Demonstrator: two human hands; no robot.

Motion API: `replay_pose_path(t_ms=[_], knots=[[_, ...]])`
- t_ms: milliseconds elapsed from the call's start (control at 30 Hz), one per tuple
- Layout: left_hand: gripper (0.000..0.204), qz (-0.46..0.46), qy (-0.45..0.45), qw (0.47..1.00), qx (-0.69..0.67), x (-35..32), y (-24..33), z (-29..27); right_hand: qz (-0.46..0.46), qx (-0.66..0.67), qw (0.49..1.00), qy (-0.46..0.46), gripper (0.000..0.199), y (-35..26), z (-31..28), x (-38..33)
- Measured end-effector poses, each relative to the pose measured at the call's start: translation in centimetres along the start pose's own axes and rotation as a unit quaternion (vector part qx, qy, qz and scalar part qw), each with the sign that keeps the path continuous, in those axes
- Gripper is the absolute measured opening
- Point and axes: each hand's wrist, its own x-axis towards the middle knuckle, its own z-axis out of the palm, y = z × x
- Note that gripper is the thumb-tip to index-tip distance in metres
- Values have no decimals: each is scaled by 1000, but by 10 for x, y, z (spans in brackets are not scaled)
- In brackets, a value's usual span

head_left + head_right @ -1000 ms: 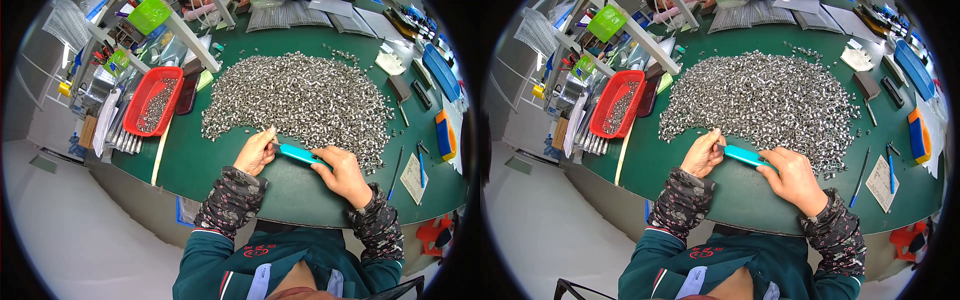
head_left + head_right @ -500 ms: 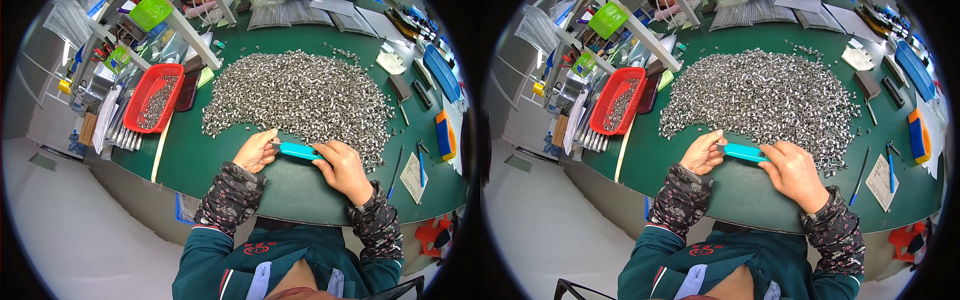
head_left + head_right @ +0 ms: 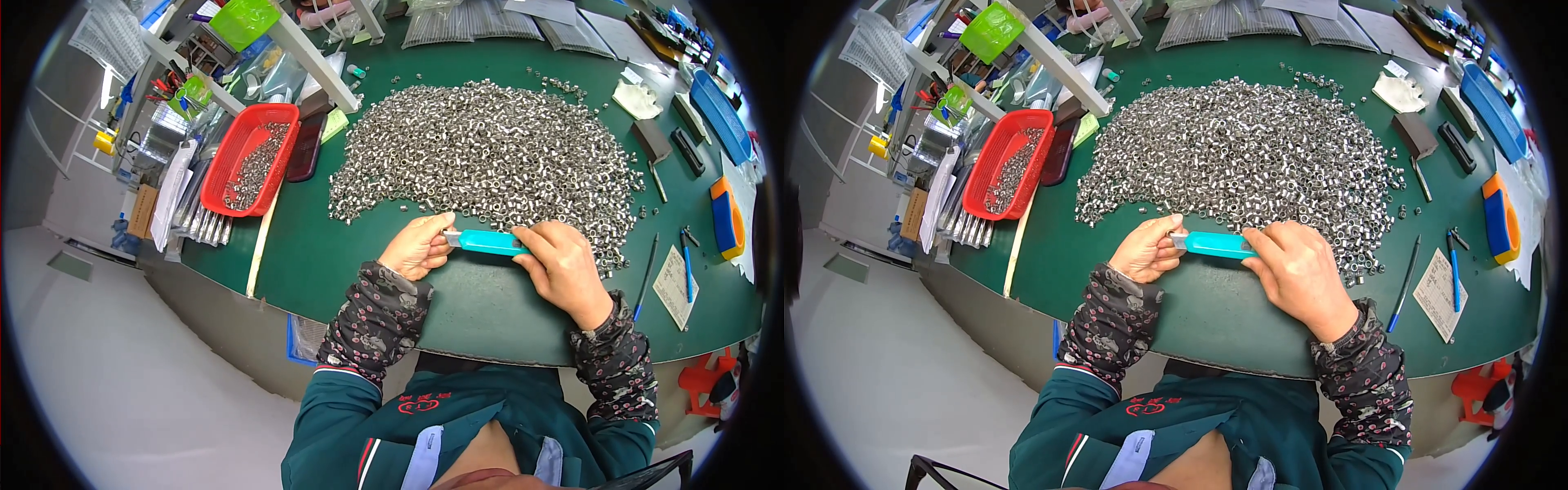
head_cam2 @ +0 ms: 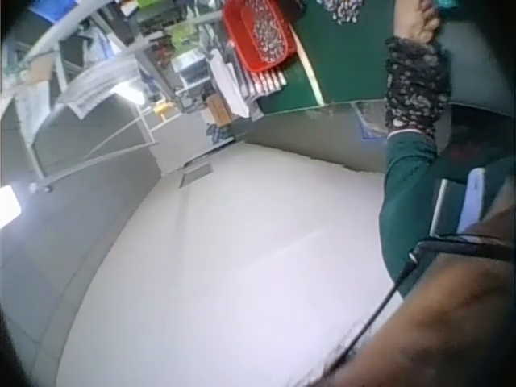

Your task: Sorting and inspecting small metal hardware components at a manufacturing workbench.

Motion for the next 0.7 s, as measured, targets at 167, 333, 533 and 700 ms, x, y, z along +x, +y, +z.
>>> replay_pose_path(t_ms=[167,333,533,700], knots=[[23,-18,-22,999,17,0,1,0,-17,-18,1000,-3,31,1,-5,3],[25,-30,-46,998,40,-2,1,-2,-36,-26,999,-20,29,2,-11,6],[28,-55,-64,993,86,-2,2,1,-66,-61,995,-30,30,3,-20,10],[29,-74,-62,988,121,-5,2,6,-90,-73,993,-22,29,3,-24,12]])
